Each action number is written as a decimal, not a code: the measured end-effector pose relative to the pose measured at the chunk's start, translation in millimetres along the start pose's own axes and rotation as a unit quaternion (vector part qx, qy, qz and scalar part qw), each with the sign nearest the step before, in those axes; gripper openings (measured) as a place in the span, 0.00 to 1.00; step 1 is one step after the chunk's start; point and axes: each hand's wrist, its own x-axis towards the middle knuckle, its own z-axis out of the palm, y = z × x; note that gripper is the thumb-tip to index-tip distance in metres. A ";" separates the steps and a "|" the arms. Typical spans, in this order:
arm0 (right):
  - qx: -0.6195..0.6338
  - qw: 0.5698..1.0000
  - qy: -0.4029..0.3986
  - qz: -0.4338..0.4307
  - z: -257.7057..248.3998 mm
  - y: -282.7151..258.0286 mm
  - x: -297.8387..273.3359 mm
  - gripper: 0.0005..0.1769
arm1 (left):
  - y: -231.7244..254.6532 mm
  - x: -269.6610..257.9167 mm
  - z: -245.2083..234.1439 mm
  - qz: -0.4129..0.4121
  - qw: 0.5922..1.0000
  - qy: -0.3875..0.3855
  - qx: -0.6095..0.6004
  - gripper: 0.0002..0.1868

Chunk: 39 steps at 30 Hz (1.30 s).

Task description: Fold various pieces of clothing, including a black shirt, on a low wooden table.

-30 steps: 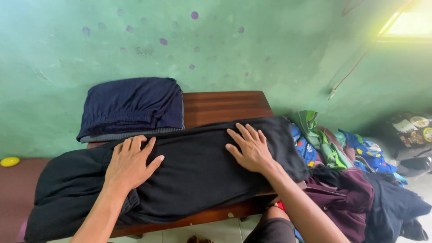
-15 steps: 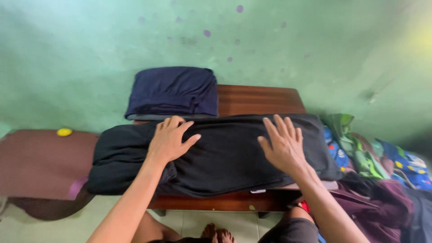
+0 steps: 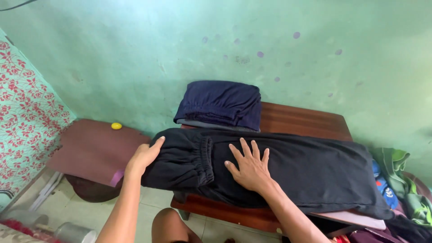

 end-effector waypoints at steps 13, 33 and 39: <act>0.642 0.757 -0.073 0.094 -96.8 -55.4 23.4 0.44 | 192.6 -158.1 -33.2 0.229 0.973 0.001 -0.035 0.34; 0.381 0.911 0.101 0.123 -30.0 146.0 -42.4 0.52 | 126.4 -199.5 126.2 0.264 0.953 -0.076 0.129 0.44; 0.182 0.941 0.130 0.253 -61.7 80.3 -81.6 0.51 | 151.6 -137.0 148.7 0.415 0.903 0.084 0.072 0.26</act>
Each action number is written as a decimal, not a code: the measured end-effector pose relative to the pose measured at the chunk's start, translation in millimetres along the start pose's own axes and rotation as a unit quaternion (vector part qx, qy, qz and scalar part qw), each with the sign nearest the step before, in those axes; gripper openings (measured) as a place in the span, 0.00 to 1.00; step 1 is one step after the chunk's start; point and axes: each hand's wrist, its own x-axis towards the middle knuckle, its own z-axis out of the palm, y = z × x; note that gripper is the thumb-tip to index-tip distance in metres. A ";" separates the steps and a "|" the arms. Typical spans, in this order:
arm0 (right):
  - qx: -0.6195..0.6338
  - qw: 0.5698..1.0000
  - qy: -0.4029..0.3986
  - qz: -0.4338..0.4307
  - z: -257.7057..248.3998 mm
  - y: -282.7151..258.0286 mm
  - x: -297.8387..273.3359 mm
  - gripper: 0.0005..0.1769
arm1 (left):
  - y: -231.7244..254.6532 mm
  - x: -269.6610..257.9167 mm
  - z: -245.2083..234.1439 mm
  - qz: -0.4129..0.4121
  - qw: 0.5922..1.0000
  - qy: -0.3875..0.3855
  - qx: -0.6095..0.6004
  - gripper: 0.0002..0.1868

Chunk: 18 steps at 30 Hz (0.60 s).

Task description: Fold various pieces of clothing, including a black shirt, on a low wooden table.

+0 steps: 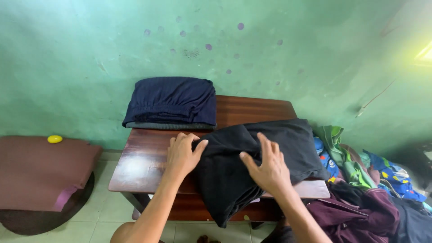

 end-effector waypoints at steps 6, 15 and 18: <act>-0.154 0.980 -0.014 -0.123 31.8 36.8 -30.9 0.53 | -28.7 18.9 21.6 0.037 0.970 0.099 -0.219 0.17; -0.091 0.990 0.106 -0.002 10.0 100.0 24.3 0.41 | -16.9 1.4 -1.7 0.111 0.979 0.002 -0.171 0.24; -0.179 0.983 0.042 0.020 15.9 84.3 34.8 0.41 | -13.4 -1.5 -2.8 0.151 0.981 -0.017 -0.121 0.29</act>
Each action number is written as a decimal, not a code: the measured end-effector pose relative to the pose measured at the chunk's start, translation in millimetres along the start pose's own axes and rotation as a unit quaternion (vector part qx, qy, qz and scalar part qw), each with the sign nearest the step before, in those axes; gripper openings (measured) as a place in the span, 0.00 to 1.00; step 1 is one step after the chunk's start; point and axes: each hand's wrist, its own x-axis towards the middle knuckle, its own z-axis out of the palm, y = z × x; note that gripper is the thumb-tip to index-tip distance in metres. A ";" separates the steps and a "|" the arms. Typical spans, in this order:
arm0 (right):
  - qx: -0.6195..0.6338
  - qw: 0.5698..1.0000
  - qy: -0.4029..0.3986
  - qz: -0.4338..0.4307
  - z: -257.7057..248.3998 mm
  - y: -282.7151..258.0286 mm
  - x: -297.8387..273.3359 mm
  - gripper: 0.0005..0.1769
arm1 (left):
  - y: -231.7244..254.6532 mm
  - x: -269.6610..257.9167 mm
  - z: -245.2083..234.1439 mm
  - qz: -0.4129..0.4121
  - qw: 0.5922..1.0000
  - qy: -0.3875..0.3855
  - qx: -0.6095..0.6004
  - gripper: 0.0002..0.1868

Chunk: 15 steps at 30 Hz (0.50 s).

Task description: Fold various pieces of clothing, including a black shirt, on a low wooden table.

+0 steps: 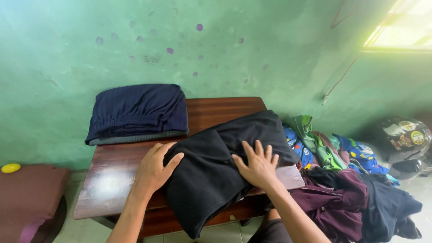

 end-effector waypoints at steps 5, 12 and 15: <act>0.003 0.978 -0.023 -0.209 -0.6 0.8 56.4 0.37 | 14.7 -19.3 -14.1 -0.131 0.984 -0.109 0.050 0.31; 0.088 0.993 0.069 -0.043 -17.5 -27.2 31.7 0.34 | 37.7 -32.2 -5.4 -0.136 0.978 -0.113 0.108 0.42; 0.105 0.989 0.014 -0.103 -22.1 -39.2 -39.4 0.37 | 65.6 -15.8 -11.2 -0.249 0.935 -0.216 0.130 0.37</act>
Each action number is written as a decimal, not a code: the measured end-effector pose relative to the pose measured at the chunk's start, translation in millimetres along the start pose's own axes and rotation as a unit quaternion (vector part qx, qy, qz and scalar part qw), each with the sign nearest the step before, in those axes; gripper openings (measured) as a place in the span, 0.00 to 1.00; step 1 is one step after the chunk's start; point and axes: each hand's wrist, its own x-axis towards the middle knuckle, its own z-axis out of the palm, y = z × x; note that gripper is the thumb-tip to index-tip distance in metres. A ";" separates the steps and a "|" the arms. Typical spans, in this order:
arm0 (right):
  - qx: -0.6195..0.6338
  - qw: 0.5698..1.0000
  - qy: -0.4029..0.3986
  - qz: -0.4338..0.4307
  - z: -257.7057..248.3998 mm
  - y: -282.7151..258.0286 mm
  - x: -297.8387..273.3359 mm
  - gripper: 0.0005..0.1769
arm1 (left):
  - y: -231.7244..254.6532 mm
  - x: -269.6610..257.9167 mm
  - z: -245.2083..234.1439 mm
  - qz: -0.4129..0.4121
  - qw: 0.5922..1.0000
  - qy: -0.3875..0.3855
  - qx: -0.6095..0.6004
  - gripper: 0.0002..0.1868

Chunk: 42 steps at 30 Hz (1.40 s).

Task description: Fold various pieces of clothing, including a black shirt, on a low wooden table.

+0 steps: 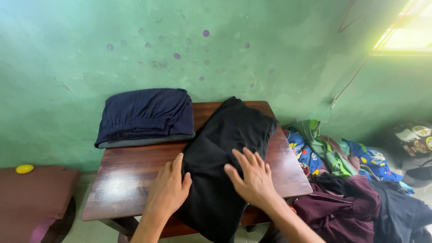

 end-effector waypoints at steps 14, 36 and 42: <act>-0.077 0.996 0.047 -0.018 -32.4 90.9 63.0 0.32 | 57.0 17.3 49.3 -0.015 0.995 -0.034 -0.090 0.38; 0.082 0.987 0.116 0.075 -18.9 99.7 29.4 0.26 | 94.0 48.5 45.3 0.025 0.969 0.199 -0.145 0.20; 0.129 0.983 0.133 -0.013 -35.6 104.5 51.6 0.18 | 59.6 107.4 65.0 0.097 0.986 0.106 -0.087 0.16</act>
